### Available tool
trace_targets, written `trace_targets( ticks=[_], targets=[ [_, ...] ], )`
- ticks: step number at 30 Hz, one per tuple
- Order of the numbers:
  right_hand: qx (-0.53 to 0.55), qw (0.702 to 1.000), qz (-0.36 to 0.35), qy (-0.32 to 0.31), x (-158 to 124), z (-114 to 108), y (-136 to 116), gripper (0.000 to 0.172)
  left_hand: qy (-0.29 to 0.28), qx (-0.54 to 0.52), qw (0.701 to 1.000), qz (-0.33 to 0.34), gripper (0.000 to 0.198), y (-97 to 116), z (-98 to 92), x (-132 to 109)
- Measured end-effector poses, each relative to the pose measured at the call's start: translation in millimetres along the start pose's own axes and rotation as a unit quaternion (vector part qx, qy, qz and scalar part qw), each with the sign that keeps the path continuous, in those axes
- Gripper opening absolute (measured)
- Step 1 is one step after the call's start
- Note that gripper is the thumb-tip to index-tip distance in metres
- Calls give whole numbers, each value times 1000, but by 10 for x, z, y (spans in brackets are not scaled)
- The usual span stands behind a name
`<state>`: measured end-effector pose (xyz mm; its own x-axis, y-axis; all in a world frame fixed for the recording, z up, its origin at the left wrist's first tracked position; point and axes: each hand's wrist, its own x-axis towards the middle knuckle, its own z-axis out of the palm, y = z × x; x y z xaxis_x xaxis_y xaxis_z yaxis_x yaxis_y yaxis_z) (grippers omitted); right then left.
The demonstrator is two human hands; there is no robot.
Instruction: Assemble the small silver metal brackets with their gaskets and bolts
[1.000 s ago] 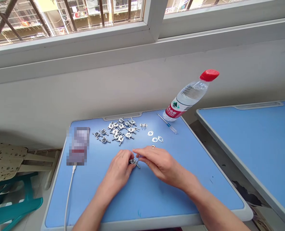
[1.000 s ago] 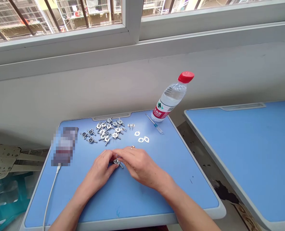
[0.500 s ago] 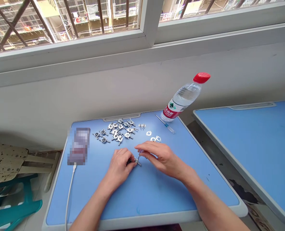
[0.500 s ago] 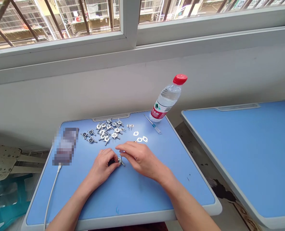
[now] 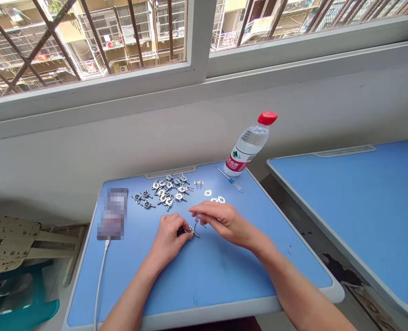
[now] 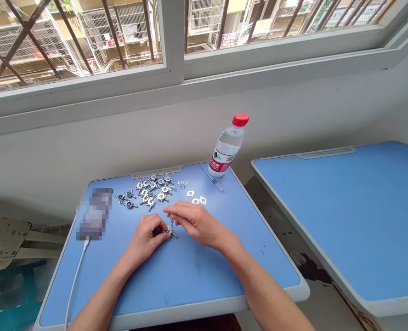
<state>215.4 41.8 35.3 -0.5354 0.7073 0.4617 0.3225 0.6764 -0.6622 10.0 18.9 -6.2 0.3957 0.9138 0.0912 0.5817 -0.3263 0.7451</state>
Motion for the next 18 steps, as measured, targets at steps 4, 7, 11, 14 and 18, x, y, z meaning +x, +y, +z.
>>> trace_targets(
  ticks=[4, 7, 11, 14, 18],
  targets=[
    [1, 1000, 2, 6, 5, -6, -17, 24, -3, 2, 1000, -4, 14, 19, -10, 1],
    [-43, 998, -18, 51, 7, 41, -13, 16, -3, 8, 1000, -5, 13, 35, -19, 0],
    [-130, 986, -58, 85, 2, 94, 12, 15, 3, 17, 1000, -5, 14, 49, -23, -1],
    [-124, 988, -66, 69, 2, 85, 1, 15, 5, 21, 1000, -4, 15, 53, -23, 1],
    [-67, 996, -60, 25, -7, 40, -32, 33, 6, 22, 1000, -1, 15, 57, -22, 8]
  ],
)
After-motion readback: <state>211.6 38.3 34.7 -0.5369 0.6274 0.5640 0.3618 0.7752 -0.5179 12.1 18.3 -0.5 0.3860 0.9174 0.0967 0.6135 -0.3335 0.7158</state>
